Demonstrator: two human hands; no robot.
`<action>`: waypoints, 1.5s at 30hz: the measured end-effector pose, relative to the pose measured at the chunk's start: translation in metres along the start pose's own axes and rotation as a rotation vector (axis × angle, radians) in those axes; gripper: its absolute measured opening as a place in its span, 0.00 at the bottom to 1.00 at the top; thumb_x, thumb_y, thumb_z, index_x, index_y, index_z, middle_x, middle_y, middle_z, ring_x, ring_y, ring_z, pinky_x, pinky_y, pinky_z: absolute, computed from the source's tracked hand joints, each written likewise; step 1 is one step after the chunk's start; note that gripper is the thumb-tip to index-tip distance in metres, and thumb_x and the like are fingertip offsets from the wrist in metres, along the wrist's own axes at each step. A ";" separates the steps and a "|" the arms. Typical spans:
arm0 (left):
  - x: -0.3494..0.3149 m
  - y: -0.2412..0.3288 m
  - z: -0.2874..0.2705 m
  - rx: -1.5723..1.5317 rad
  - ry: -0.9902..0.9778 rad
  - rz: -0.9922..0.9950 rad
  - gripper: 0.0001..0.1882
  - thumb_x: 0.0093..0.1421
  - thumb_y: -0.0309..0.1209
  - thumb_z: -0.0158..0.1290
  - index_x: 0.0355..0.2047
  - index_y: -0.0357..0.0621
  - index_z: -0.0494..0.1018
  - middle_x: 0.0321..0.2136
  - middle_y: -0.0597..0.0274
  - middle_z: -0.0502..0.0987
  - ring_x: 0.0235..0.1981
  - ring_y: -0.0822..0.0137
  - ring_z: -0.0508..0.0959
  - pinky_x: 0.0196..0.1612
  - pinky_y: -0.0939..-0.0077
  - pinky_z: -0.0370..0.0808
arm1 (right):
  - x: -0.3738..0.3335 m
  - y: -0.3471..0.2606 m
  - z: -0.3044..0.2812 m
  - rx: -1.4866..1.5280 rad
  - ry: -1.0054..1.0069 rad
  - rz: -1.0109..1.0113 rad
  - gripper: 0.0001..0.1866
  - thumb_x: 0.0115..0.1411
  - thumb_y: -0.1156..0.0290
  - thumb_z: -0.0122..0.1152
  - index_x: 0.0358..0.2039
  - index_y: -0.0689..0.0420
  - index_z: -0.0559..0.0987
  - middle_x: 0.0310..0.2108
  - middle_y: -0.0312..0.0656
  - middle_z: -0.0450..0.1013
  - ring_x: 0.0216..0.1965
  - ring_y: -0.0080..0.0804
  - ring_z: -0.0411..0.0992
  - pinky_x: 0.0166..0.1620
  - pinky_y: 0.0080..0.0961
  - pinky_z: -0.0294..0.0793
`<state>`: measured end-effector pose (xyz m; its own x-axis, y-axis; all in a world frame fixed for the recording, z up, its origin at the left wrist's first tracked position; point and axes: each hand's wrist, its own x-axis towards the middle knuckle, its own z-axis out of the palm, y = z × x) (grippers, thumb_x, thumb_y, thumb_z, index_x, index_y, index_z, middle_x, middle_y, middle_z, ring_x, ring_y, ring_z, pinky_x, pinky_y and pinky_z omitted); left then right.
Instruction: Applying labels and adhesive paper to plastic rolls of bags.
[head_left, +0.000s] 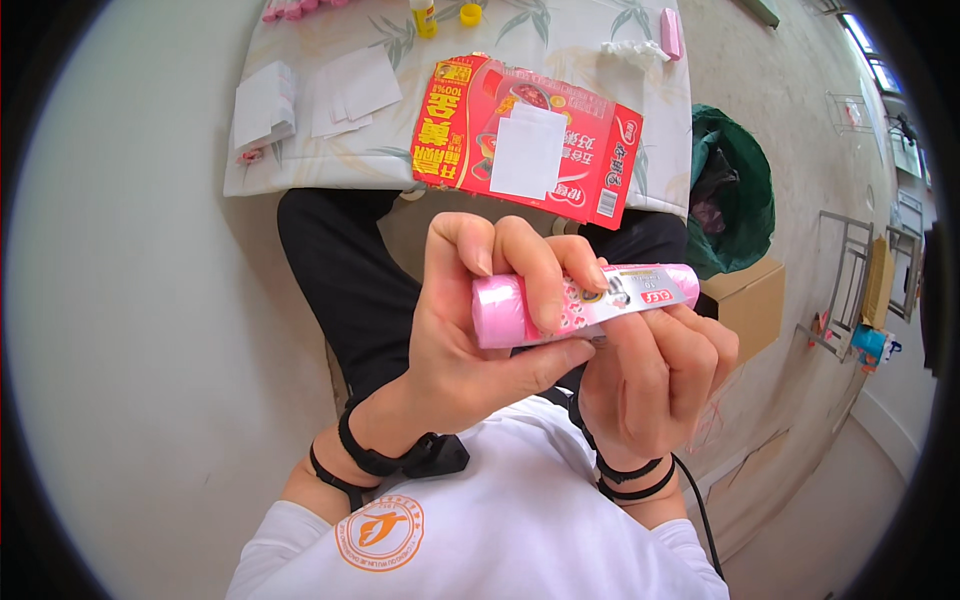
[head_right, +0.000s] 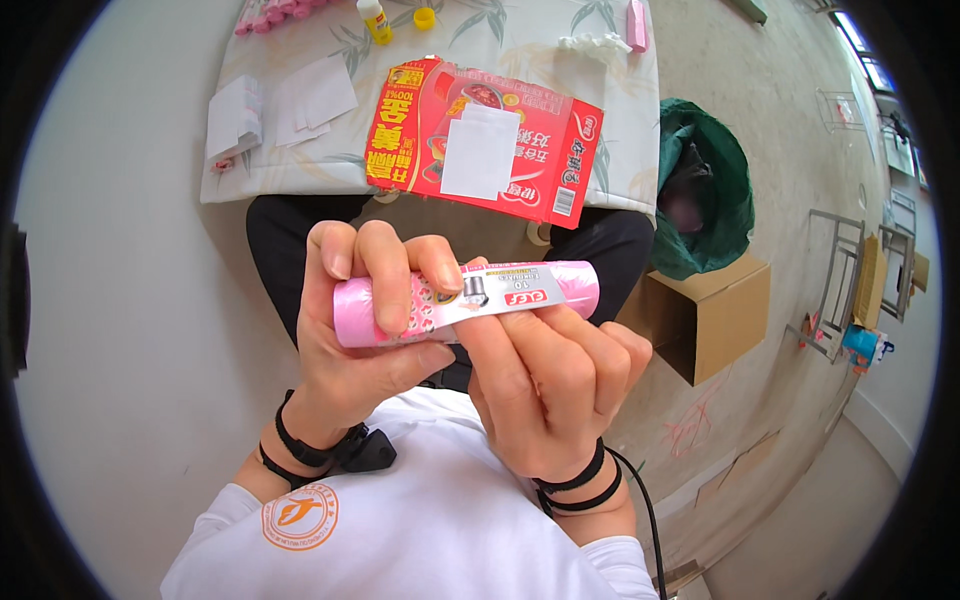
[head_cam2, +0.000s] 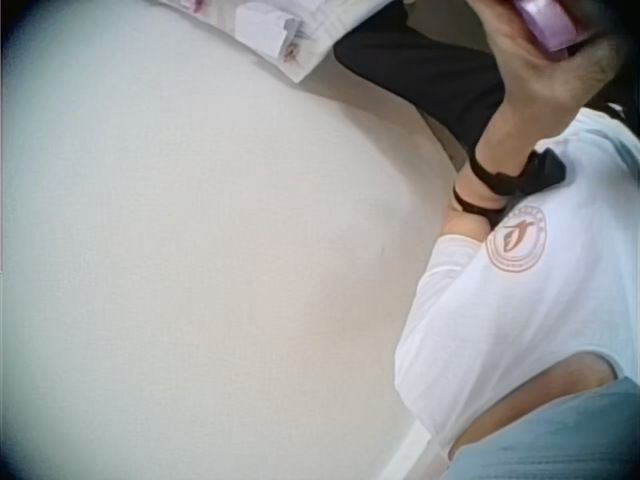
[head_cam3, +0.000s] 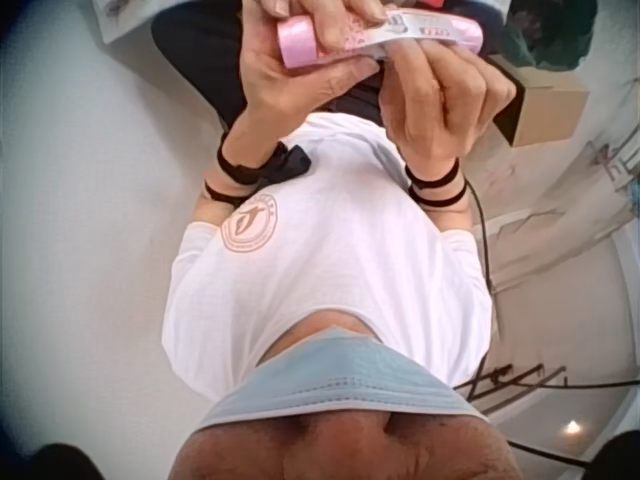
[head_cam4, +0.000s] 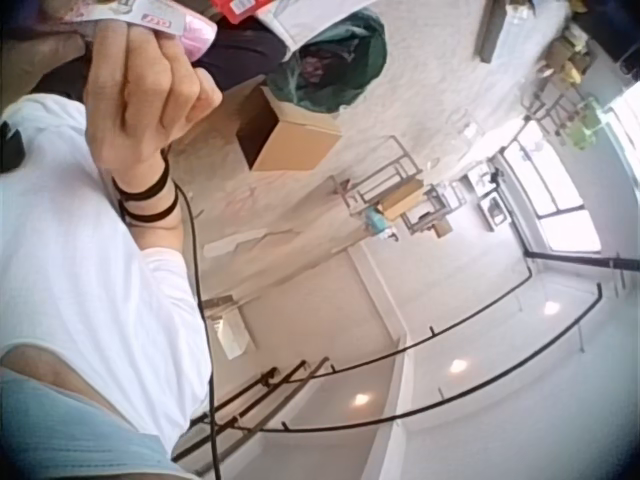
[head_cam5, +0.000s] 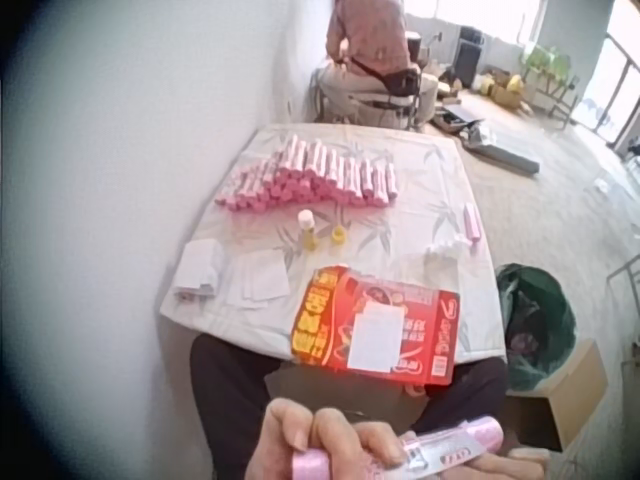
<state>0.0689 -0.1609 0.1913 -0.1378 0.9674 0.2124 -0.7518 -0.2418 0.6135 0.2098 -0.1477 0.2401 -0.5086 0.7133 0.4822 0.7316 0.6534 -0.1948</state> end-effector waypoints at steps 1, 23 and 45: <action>-0.001 -0.002 -0.002 0.010 0.013 -0.002 0.32 0.48 0.08 0.57 0.39 0.54 0.50 0.34 0.63 0.68 0.46 0.59 0.71 0.54 0.59 0.65 | -0.002 0.001 0.005 0.039 0.033 0.026 0.16 0.47 0.79 0.68 0.38 0.52 0.80 0.37 0.33 0.70 0.39 0.32 0.68 0.39 0.29 0.63; -0.001 0.003 -0.002 -0.010 -0.014 0.003 0.32 0.49 0.06 0.55 0.41 0.55 0.52 0.33 0.64 0.67 0.46 0.59 0.72 0.53 0.56 0.69 | -0.003 0.007 0.008 0.301 0.174 0.005 0.19 0.41 0.82 0.72 0.23 0.53 0.67 0.37 0.40 0.78 0.37 0.34 0.72 0.33 0.26 0.68; 0.003 0.035 0.021 0.085 -0.064 -0.017 0.33 0.47 0.06 0.57 0.40 0.53 0.51 0.28 0.67 0.66 0.41 0.59 0.75 0.45 0.56 0.73 | 0.013 0.005 -0.019 0.221 0.512 0.216 0.54 0.29 0.74 0.83 0.55 0.59 0.58 0.51 0.49 0.63 0.46 0.44 0.71 0.41 0.34 0.73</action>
<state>0.0563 -0.1680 0.2294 -0.0824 0.9653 0.2479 -0.6957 -0.2338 0.6792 0.2153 -0.1403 0.2614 -0.0356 0.6585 0.7517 0.6544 0.5838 -0.4805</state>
